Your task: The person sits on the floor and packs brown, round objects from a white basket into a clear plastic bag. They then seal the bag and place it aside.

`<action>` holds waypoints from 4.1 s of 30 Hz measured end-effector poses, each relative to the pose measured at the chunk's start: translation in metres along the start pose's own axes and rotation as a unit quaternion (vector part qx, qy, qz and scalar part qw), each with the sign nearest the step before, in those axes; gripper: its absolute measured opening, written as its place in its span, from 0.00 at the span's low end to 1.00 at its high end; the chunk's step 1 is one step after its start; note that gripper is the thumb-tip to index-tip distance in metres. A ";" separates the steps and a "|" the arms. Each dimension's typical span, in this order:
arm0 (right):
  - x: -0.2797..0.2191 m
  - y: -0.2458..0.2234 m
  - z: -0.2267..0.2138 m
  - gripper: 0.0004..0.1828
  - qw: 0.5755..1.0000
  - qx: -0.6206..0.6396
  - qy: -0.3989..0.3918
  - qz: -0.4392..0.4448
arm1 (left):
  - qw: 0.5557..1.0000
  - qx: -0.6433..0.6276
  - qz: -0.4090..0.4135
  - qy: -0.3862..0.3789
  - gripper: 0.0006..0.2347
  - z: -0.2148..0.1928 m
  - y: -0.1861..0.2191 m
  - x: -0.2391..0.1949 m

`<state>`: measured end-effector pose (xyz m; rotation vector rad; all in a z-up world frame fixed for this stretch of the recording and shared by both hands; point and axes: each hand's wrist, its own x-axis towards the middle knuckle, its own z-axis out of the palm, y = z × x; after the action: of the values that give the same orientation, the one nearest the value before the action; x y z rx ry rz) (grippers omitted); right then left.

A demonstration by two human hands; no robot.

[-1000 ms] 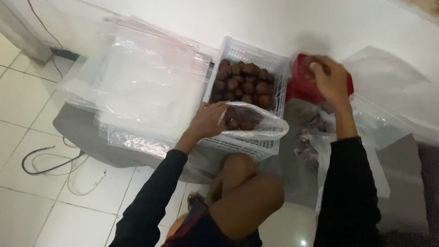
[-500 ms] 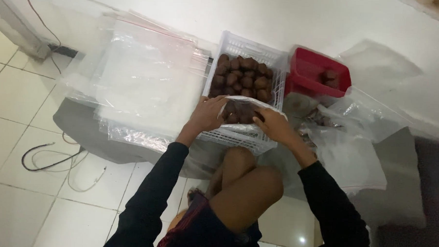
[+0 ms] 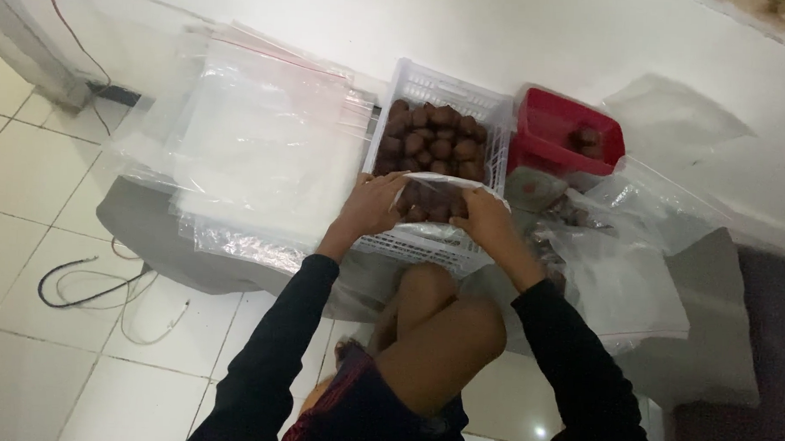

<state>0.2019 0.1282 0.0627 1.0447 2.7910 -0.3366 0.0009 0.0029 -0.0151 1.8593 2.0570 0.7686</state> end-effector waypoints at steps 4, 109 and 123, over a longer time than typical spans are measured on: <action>0.009 0.013 0.017 0.21 1.000 -0.020 0.001 -0.003 | 1.000 0.007 0.015 0.022 0.24 0.005 -0.005 -0.001; 0.066 0.050 0.082 0.07 0.952 -0.269 0.036 -0.140 | 0.975 0.183 -0.060 0.113 0.18 0.016 0.000 -0.004; 0.067 0.056 0.089 0.11 0.922 -0.354 0.058 -0.145 | 0.966 0.180 -0.062 0.174 0.19 0.010 0.007 -0.007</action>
<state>0.1942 0.1888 -0.0457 0.4879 2.7789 0.6882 0.0129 -0.0020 -0.0204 1.8483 2.6613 0.7761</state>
